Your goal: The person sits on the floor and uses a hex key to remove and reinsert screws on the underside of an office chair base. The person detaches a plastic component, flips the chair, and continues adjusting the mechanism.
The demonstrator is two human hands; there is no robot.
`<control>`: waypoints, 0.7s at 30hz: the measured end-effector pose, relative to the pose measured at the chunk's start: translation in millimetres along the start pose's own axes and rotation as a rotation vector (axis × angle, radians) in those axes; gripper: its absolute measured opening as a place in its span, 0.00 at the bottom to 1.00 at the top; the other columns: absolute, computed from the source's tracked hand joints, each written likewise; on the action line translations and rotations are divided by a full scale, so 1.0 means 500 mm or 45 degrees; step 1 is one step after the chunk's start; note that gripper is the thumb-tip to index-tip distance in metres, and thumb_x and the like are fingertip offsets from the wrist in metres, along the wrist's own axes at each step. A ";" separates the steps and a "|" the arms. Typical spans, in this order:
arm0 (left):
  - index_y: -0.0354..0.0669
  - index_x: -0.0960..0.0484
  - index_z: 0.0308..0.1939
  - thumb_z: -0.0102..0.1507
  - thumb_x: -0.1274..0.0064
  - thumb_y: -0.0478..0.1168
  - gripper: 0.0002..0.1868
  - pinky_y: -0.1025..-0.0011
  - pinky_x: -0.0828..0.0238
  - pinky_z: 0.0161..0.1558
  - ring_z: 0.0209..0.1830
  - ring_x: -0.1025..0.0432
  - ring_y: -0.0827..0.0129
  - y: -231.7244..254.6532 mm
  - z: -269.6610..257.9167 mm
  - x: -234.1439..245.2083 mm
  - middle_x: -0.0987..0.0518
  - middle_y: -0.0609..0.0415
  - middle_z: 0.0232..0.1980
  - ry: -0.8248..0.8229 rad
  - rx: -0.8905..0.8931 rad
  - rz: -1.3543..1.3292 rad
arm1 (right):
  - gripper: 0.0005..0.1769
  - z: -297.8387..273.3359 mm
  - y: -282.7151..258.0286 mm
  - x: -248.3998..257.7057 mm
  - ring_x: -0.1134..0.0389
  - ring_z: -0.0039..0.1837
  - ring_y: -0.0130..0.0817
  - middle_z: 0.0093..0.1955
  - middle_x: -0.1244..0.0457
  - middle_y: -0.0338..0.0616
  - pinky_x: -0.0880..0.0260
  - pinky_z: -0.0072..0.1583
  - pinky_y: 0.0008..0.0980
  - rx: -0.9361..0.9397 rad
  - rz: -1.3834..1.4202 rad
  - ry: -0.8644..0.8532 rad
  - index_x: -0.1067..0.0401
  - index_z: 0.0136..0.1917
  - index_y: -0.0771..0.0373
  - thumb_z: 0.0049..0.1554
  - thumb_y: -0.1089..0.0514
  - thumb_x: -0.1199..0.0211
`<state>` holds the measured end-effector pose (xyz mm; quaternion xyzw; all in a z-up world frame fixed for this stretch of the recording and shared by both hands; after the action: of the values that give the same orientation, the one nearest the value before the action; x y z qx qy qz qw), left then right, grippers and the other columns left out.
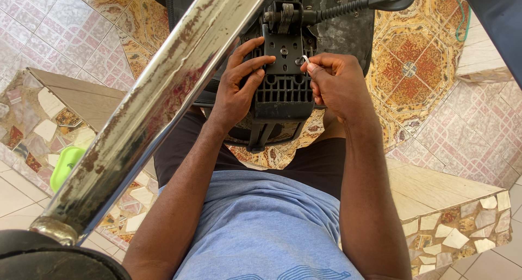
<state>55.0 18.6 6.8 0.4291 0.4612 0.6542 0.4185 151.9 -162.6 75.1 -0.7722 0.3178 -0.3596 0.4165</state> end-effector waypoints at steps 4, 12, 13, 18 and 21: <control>0.50 0.16 0.63 0.75 0.52 0.38 0.15 0.55 0.36 0.81 0.85 0.44 0.58 0.001 0.002 0.000 0.36 0.51 0.81 -0.008 0.005 -0.004 | 0.11 0.007 0.016 -0.007 0.45 0.26 0.18 0.28 0.41 0.31 0.43 0.29 0.21 -0.150 0.064 -0.055 0.27 0.48 0.66 0.67 0.60 0.48; 0.55 0.46 0.84 0.59 0.26 0.51 0.57 0.44 0.49 0.85 0.87 0.52 0.48 0.015 -0.005 -0.011 0.46 0.47 0.85 -0.128 -0.050 0.217 | 0.15 0.028 0.009 -0.008 0.57 0.24 0.17 0.25 0.49 0.29 0.60 0.27 0.24 -0.080 0.142 -0.274 0.31 0.43 0.64 0.70 0.57 0.50; 0.55 0.47 0.84 0.58 0.26 0.51 0.58 0.44 0.49 0.85 0.87 0.51 0.48 0.012 -0.005 -0.009 0.46 0.47 0.85 -0.137 -0.035 0.211 | 0.15 0.030 0.007 -0.007 0.57 0.24 0.17 0.25 0.49 0.29 0.60 0.26 0.24 -0.072 0.137 -0.299 0.31 0.43 0.64 0.70 0.57 0.50; 0.54 0.49 0.85 0.58 0.26 0.52 0.59 0.45 0.46 0.86 0.88 0.48 0.51 0.009 -0.003 -0.009 0.44 0.47 0.85 -0.145 -0.021 0.144 | 0.15 0.039 0.003 -0.002 0.56 0.24 0.17 0.24 0.49 0.29 0.59 0.26 0.24 -0.024 0.028 -0.384 0.30 0.43 0.64 0.70 0.58 0.50; 0.53 0.49 0.85 0.59 0.25 0.53 0.60 0.45 0.47 0.86 0.88 0.48 0.51 0.013 -0.004 -0.008 0.43 0.46 0.85 -0.146 -0.023 0.152 | 0.16 0.046 0.004 0.003 0.55 0.24 0.17 0.24 0.48 0.29 0.58 0.27 0.25 0.068 -0.023 -0.449 0.31 0.44 0.66 0.71 0.57 0.50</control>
<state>53.5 12.9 12.0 0.4888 0.4041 0.6566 0.4083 171.3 -155.1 64.4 -0.8148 0.2234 -0.2305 0.4828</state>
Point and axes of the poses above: each hand's wrist, its own z-axis towards the middle knuckle, its own x-axis out of the back of the hand, y = z × x, the point moved 6 cm from there along z, towards the middle knuckle
